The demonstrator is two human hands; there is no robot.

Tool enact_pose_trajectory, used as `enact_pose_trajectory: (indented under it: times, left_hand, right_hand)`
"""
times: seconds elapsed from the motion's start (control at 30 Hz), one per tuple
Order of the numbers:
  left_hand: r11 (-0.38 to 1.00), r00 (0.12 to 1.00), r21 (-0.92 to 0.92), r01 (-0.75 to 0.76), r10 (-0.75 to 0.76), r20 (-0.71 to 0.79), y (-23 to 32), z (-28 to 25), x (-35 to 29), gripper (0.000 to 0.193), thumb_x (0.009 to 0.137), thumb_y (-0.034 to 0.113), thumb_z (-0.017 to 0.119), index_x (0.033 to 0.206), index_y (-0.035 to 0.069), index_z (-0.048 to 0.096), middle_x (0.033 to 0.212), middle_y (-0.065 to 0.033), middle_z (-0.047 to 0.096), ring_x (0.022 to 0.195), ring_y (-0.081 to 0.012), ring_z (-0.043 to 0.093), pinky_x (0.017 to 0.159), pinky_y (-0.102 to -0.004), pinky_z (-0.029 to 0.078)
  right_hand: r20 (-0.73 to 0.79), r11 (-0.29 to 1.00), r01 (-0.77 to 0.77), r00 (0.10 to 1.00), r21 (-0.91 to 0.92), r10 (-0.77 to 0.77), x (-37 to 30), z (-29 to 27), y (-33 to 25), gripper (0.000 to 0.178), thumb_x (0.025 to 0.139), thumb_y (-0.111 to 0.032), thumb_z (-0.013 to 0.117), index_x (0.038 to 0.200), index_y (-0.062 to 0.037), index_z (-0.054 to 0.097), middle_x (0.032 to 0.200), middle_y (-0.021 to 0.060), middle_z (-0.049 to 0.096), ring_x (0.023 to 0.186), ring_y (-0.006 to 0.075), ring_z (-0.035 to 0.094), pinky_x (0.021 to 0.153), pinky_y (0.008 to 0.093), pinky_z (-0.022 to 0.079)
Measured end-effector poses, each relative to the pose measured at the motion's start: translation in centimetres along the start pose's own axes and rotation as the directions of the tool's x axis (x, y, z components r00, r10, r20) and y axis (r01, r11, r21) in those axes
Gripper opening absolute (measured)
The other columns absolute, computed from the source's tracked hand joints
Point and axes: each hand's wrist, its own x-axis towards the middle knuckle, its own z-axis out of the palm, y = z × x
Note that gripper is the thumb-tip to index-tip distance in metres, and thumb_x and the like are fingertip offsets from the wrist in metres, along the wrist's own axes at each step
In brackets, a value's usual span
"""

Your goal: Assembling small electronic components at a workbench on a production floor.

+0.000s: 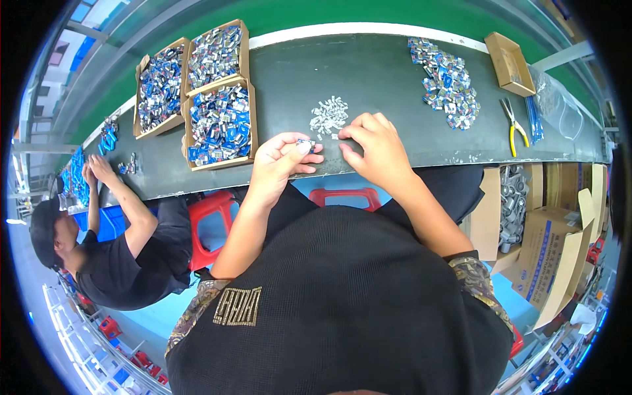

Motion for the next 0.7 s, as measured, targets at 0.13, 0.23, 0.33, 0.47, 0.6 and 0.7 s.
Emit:
enact_pose_trajectory:
  times: [0.13,0.23,0.33,0.47,0.6,0.7]
  left_hand:
    - [1.0,1.0,-0.006,-0.003,0.003,0.012,-0.3,-0.3,0.0,0.028,0.091,0.014,0.066,0.112,-0.003,0.059,0.098,-0.0153,0.069,0.082,-0.0192,0.07,0.07,-0.0286,0.058]
    - [1.0,1.0,0.021,-0.018,0.017,0.026,-0.8,-1.0,0.0,0.029,0.09,0.014,0.067,0.112,-0.003,0.059,0.09,-0.0121,0.068,0.078,-0.0175,0.068,0.069,-0.028,0.058]
    - [1.0,0.999,0.003,-0.012,0.012,0.046,-0.5,-1.0,0.0,0.028,0.09,0.013,0.068,0.111,-0.003,0.059,0.085,-0.0093,0.066,0.073,-0.0164,0.067,0.068,-0.0273,0.057]
    - [1.0,0.999,-0.012,0.002,-0.002,0.049,-0.6,-1.0,0.0,0.026,0.09,0.013,0.067,0.109,-0.003,0.059,0.087,-0.0113,0.067,0.074,-0.0176,0.068,0.068,-0.0278,0.057]
    - [1.0,0.998,-0.029,-0.008,0.01,0.061,-0.4,-0.8,0.0,0.024,0.091,0.012,0.066,0.108,-0.003,0.059,0.093,-0.0157,0.069,0.08,-0.0203,0.07,0.07,-0.0288,0.058]
    - [1.0,0.998,-0.02,-0.004,0.006,0.063,-0.5,-0.9,-0.1,0.023,0.091,0.011,0.066,0.107,-0.004,0.061,0.095,-0.0173,0.07,0.084,-0.0216,0.071,0.072,-0.029,0.058]
  right_hand:
    - [0.054,1.0,-0.002,0.999,0.011,0.002,-0.1,-0.1,-0.3,0.018,0.074,-0.012,0.073,0.09,-0.0095,0.067,0.089,0.0038,0.059,0.088,0.0251,0.055,0.08,0.0373,0.045]
    - [-0.026,1.0,-0.007,1.0,0.003,0.007,-0.3,0.1,-0.5,0.017,0.074,-0.012,0.073,0.09,-0.0101,0.067,0.088,0.0035,0.059,0.089,0.025,0.056,0.08,0.0371,0.045]
    - [0.066,1.0,0.013,0.998,0.028,-0.015,-0.4,-0.2,-0.8,0.018,0.073,-0.012,0.073,0.09,-0.0106,0.068,0.089,0.0029,0.06,0.089,0.0251,0.056,0.08,0.0366,0.044]
    - [0.004,0.999,-0.028,1.0,0.032,0.027,-0.3,0.4,-1.0,0.015,0.075,-0.011,0.072,0.089,-0.0106,0.069,0.088,0.0022,0.059,0.087,0.0243,0.056,0.08,0.0369,0.044]
    - [0.043,1.0,-0.006,0.999,-0.012,0.007,0.2,0.5,-1.1,0.01,0.077,-0.009,0.071,0.087,-0.0095,0.069,0.088,0.0025,0.059,0.087,0.0229,0.056,0.079,0.0362,0.044]
    - [0.048,0.997,0.033,0.998,-0.07,-0.03,0.8,0.4,-1.2,0.008,0.078,-0.008,0.07,0.086,-0.0093,0.069,0.085,0.0049,0.059,0.084,0.0244,0.057,0.077,0.0361,0.045]
